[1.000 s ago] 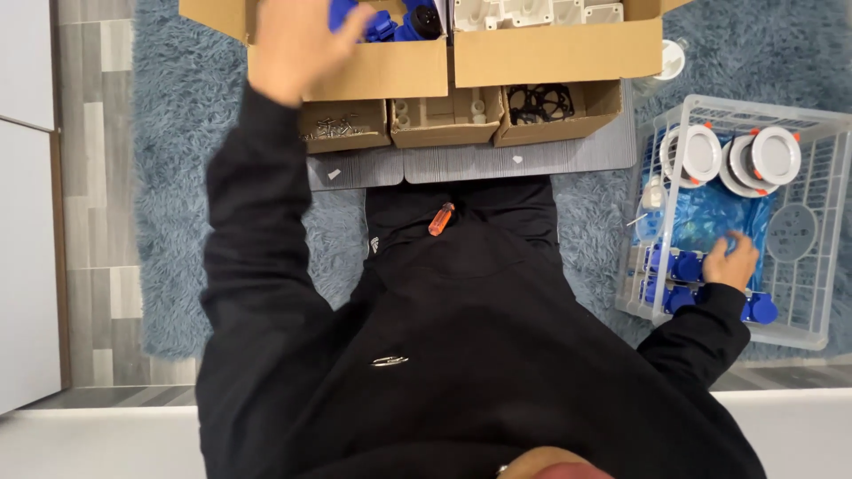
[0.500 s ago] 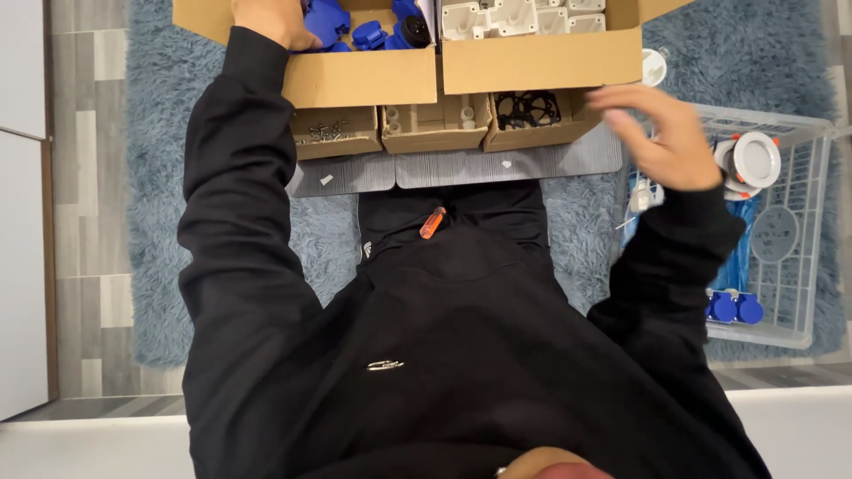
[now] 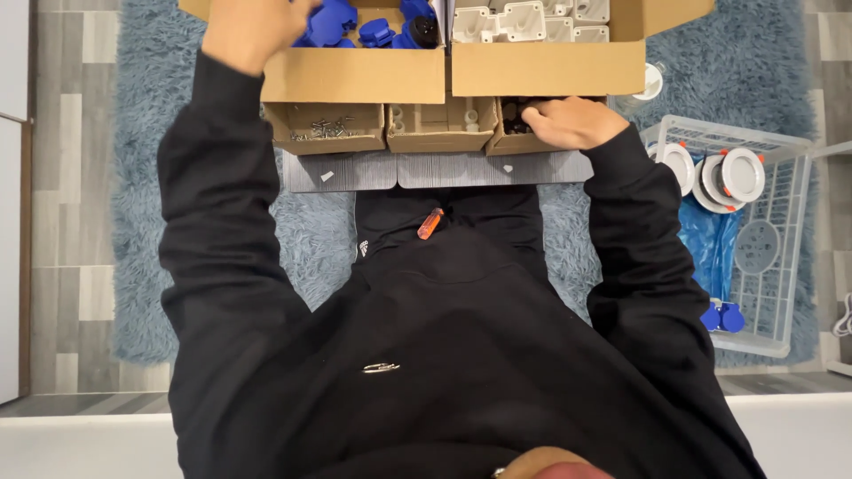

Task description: The person assembles a blue electrical socket cover onto a white wall plate using screws and a screwdriver. They then place the assembled unit into a plastic crate and begin handling another socket cover.

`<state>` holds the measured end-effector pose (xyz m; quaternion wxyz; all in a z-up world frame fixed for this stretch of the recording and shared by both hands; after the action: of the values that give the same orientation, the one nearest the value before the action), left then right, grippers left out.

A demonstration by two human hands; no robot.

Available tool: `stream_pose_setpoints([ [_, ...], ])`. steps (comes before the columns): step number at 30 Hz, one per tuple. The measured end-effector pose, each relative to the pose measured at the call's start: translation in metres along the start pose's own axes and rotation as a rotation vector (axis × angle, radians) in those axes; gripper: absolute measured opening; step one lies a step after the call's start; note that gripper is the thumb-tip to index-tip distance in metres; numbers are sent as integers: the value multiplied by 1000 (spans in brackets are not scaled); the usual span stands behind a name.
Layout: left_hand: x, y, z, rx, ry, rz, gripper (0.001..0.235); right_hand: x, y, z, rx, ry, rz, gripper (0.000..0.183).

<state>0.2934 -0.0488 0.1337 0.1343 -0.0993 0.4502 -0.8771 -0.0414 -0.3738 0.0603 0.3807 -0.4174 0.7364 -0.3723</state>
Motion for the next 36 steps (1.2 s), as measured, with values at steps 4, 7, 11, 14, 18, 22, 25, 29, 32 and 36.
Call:
stream_pose_setpoints([
  [4, 84, -69, 20, 116, 49, -214, 26, -16, -11, -11, -57, 78, 30, 70],
  [7, 150, -128, 18, 165, 117, -458, 25, -12, -13, -6, 47, 9, 46, 74],
  [11, 186, -124, -6, 76, 111, -766, 25, -8, -11, -1, 69, -34, 98, 72],
  [14, 206, -99, -30, 25, 68, -822, 26, -7, -12, -1, 84, 2, 84, 73],
  [18, 230, -48, -63, -100, 19, -1082, 29, -10, -20, -6, 228, -62, 165, 54],
  [22, 244, -13, -91, -107, -35, -1061, 26, -6, -19, -5, 307, -86, 143, 49],
  [25, 252, 3, -102, -65, 20, -911, 40, 8, -15, -9, 337, -79, 46, 57],
  [29, 254, 23, -112, -48, 30, -895, 50, -15, -40, -50, 429, -190, 137, 24],
  [32, 255, 28, -111, -22, 63, -795, 53, -15, -44, -63, 544, -253, 132, 20],
  [36, 256, 31, -109, 0, 64, -684, 42, -16, -44, -77, 704, -331, 144, 27],
])
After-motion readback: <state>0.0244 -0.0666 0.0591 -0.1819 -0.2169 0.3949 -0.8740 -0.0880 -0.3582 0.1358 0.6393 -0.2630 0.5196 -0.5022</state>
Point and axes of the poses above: each hand's wrist, its own z-axis towards the middle knuckle, its own y-axis out of the palm, x = y × z, the point moved 5 cm from there along z, towards the middle knuckle, and after that the axes turned 1 degree about z, right-handed, at the moved point
